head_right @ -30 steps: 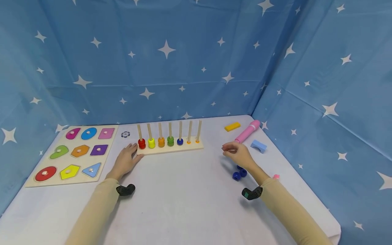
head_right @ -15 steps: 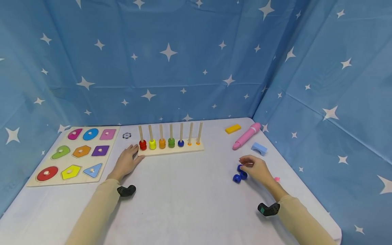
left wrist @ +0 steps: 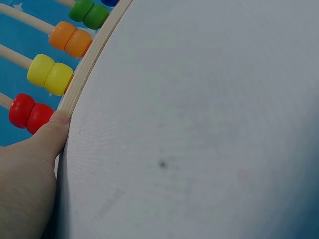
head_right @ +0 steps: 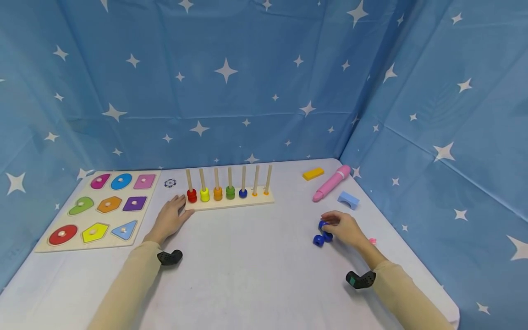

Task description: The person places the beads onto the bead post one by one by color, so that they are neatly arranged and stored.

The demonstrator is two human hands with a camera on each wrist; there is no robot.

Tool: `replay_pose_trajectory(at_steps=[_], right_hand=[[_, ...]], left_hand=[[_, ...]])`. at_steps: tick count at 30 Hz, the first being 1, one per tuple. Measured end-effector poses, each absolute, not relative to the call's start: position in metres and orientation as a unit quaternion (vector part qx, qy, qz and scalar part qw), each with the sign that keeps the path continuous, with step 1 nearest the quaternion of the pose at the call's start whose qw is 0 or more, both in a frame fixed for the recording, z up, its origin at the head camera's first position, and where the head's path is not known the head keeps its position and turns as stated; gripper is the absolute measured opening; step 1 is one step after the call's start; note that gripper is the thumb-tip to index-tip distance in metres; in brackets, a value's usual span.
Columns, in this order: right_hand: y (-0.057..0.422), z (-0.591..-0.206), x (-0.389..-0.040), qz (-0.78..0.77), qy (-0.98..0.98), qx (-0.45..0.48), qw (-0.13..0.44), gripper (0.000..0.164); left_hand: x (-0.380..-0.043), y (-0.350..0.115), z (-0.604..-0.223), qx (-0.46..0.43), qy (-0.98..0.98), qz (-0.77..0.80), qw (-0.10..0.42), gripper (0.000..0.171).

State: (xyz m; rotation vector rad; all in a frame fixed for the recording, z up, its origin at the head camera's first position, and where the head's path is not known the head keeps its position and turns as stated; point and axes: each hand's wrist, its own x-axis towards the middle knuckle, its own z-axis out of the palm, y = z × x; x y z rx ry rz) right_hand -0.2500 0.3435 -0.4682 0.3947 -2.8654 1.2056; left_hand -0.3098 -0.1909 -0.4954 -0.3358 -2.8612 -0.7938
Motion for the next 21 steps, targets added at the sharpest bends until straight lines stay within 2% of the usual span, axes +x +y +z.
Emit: replay_pose_trajectory(at_steps=[7, 14, 21], right_hand=[[0.331, -0.464, -0.258, 0.407, -0.905, 0.121, -0.006, 0.036], [0.305, -0.45, -0.273, 0.414, -0.899, 0.136, 0.035, 0.037], [0.259, -0.409, -0.3, 0.427, -0.884, 0.173, 0.078, 0.036]], left_hand=[[-0.309, -0.191, -0.498, -0.114, -0.955, -0.26, 0.089, 0.064], [-0.308, -0.19, -0.496, -0.11, -0.955, -0.263, 0.083, 0.064], [-0.308, -0.19, -0.495, -0.107, -0.956, -0.262, 0.078, 0.065]])
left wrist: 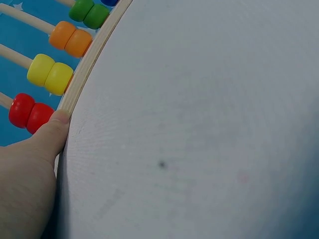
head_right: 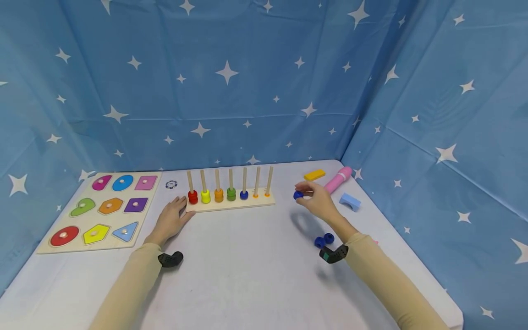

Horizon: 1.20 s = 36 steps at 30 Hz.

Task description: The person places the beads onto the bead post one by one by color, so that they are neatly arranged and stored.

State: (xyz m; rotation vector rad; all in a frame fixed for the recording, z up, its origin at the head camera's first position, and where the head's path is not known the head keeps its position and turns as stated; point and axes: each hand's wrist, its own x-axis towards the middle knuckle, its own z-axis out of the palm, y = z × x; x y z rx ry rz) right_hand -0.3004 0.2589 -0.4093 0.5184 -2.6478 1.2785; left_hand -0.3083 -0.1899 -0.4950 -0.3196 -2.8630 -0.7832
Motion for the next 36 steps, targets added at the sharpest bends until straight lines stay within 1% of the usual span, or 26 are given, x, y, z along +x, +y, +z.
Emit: replay_pose_trajectory(at_steps=[7, 11, 15, 20, 24, 36], right_hand=[[0.211, -0.379, -0.331, 0.42, -0.872, 0.212, 0.136, 0.04], [0.183, -0.373, -0.348, 0.43, -0.864, 0.223, 0.139, 0.039], [0.158, -0.369, -0.36, 0.438, -0.855, 0.24, 0.137, 0.038], [0.133, -0.37, -0.37, 0.431, -0.853, 0.259, 0.137, 0.041], [0.122, -0.372, -0.373, 0.416, -0.858, 0.267, 0.138, 0.044], [0.115, -0.369, -0.378, 0.396, -0.861, 0.284, 0.143, 0.043]], left_hand=[[-0.308, -0.19, -0.496, -0.11, -0.955, -0.263, 0.083, 0.065], [-0.31, -0.192, -0.499, -0.11, -0.956, -0.261, 0.079, 0.065], [-0.311, -0.193, -0.501, -0.113, -0.956, -0.257, 0.09, 0.064], [-0.312, -0.191, -0.501, -0.113, -0.956, -0.254, 0.094, 0.064], [-0.311, -0.189, -0.501, -0.11, -0.959, -0.248, 0.089, 0.064], [-0.311, -0.192, -0.498, -0.111, -0.958, -0.247, 0.091, 0.064]])
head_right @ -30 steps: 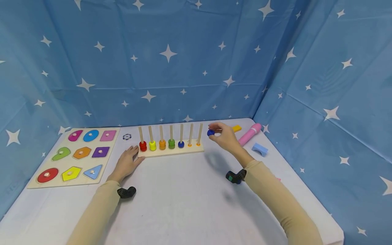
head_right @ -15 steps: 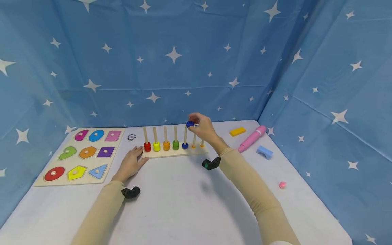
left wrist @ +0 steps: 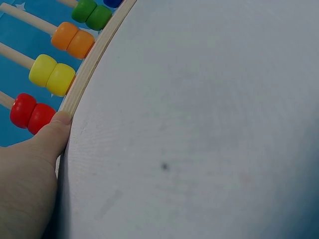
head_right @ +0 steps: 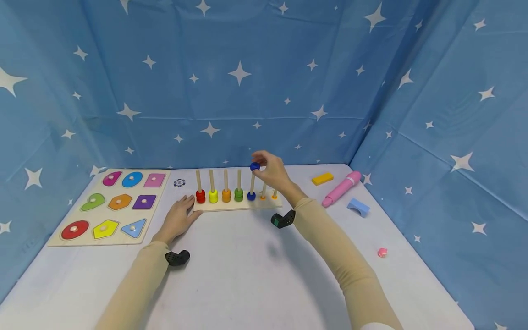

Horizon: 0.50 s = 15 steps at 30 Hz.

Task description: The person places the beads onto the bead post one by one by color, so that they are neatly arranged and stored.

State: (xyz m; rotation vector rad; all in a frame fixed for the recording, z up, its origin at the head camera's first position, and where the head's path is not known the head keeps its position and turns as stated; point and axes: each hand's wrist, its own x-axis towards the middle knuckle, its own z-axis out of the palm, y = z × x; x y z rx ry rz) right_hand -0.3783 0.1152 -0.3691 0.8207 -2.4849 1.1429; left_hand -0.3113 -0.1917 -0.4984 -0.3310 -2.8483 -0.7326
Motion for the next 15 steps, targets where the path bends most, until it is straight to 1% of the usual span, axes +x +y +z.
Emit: replay_pose_trajectory(at_steps=[11, 15], right_hand=[[0.116, -0.3701, -0.3807, 0.376, -0.871, 0.288, 0.134, 0.044], [0.1177, -0.3695, -0.3802, 0.393, -0.864, 0.285, 0.135, 0.04]], left_hand=[[-0.311, -0.191, -0.4978, -0.115, -0.958, -0.244, 0.093, 0.064], [-0.311, -0.192, -0.4976, -0.113, -0.958, -0.245, 0.096, 0.064]])
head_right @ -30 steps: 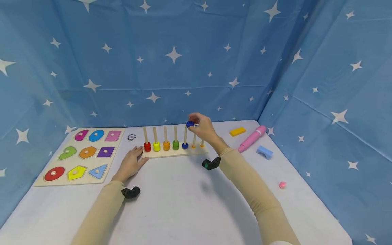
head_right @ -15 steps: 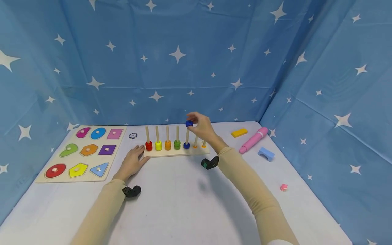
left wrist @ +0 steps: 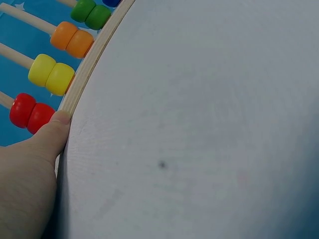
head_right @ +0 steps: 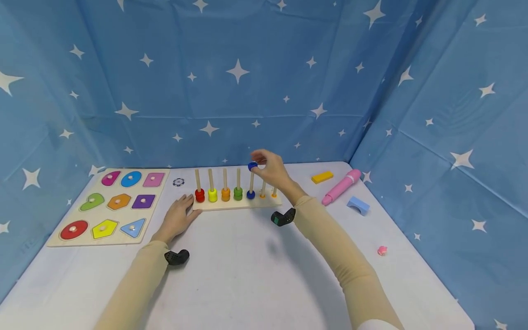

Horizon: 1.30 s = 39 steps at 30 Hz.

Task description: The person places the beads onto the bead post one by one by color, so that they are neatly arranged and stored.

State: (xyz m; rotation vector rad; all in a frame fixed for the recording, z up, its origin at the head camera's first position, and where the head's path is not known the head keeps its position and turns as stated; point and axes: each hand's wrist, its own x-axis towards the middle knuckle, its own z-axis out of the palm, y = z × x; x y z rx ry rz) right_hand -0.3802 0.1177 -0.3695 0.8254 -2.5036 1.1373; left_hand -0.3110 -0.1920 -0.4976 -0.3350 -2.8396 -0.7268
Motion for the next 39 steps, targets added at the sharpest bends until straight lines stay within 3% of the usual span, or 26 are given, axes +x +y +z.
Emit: replay_pose_trajectory(at_steps=[16, 25, 33, 39], right_hand=[[0.135, -0.364, -0.369, 0.43, -0.853, 0.261, 0.139, 0.032], [0.194, -0.369, -0.319, 0.47, -0.845, 0.245, 0.075, 0.025], [0.25, -0.407, -0.282, 0.472, -0.847, 0.246, 0.016, 0.023], [0.293, -0.448, -0.266, 0.47, -0.852, 0.231, 0.013, 0.022]], left_hand=[[-0.313, -0.192, -0.495, -0.113, -0.958, -0.249, 0.09, 0.064], [-0.315, -0.194, -0.493, -0.11, -0.959, -0.246, 0.09, 0.064], [-0.311, -0.194, -0.491, -0.112, -0.958, -0.246, 0.094, 0.064], [-0.312, -0.192, -0.496, -0.116, -0.959, -0.245, 0.087, 0.064]])
